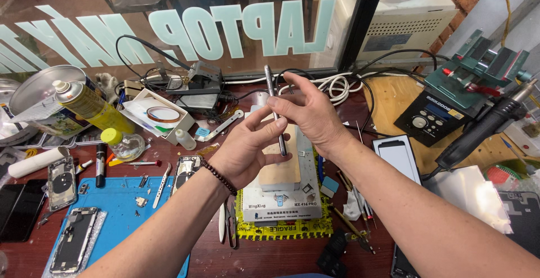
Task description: The person works at a repair bench on a disassembled phone back housing held in a jig, scraping and cleaning adhesive residue from it with a pen-style blade, then picks up the phone, presses its screen on and handles it. The person then walks to a shelf, takes a red basket of white padded envelopes, and arranges the envelopes in the basket.
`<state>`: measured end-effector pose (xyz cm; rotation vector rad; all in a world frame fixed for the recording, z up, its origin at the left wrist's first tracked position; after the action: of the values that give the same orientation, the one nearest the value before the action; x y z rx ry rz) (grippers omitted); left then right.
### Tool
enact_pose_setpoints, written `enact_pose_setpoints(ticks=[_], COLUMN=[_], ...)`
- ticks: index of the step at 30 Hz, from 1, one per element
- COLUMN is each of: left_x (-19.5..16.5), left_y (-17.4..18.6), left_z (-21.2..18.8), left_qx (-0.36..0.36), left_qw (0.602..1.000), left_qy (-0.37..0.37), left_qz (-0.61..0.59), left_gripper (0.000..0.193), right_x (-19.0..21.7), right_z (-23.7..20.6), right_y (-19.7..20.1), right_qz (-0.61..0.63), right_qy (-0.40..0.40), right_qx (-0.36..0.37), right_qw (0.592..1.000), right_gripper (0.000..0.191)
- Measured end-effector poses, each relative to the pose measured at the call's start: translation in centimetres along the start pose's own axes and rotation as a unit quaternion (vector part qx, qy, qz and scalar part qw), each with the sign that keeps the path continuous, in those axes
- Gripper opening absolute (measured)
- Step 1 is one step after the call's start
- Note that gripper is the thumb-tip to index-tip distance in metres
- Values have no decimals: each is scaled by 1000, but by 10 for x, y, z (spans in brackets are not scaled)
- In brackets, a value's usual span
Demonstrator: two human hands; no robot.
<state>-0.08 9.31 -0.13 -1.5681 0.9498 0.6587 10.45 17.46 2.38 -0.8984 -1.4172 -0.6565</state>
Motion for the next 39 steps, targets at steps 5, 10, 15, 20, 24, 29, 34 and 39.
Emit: enact_pose_setpoints(ticks=[5,10,15,20,24,29,34,39], left_x=[-1,-2,-5,-6,-11,-14,-11,-10], left_y=[2,2,4,2,-8,-12,-12,-2], left_z=[-1,-2,-2,-2,-7,-10,-8,-3], left_qx=[-6,-17,-40,-31,53,75,64,-51], left_qw=[1000,999,997,998,998,994,996,992], left_qy=[-6,1,0,-2,-20,-18,-18,-32], left_qz=[24,37,71,57,-11,-72,-63,114], left_gripper=[65,70,75,72,50,38,41,72], right_x=[-1,-4,-3,-2,0,-3,-1,-1], right_z=[1,1,-2,-5,-6,-7,-9,-12], right_y=[1,3,3,1,1,8,7,2], right_qz=[9,34,65,70,51,64,66,27], right_qy=[0,-8,-12,-14,8,-3,-2,-35], right_qx=[2,-15,-2,-4,-20,-50,-47,-27], right_qw=[1000,999,998,997,998,997,997,999], right_gripper=[87,87,86,85,72,58,58,50])
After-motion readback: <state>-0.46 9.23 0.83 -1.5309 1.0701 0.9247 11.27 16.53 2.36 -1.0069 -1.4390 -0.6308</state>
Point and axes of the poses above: each hand's wrist, its own z-axis towards the middle knuckle, its own y-axis out of the back of the hand, x = y × z, the point moved 7 cm from there along z, towards the middle knuckle, and after that the axes turned 4 degrees about -y, right-handed, at the moved point
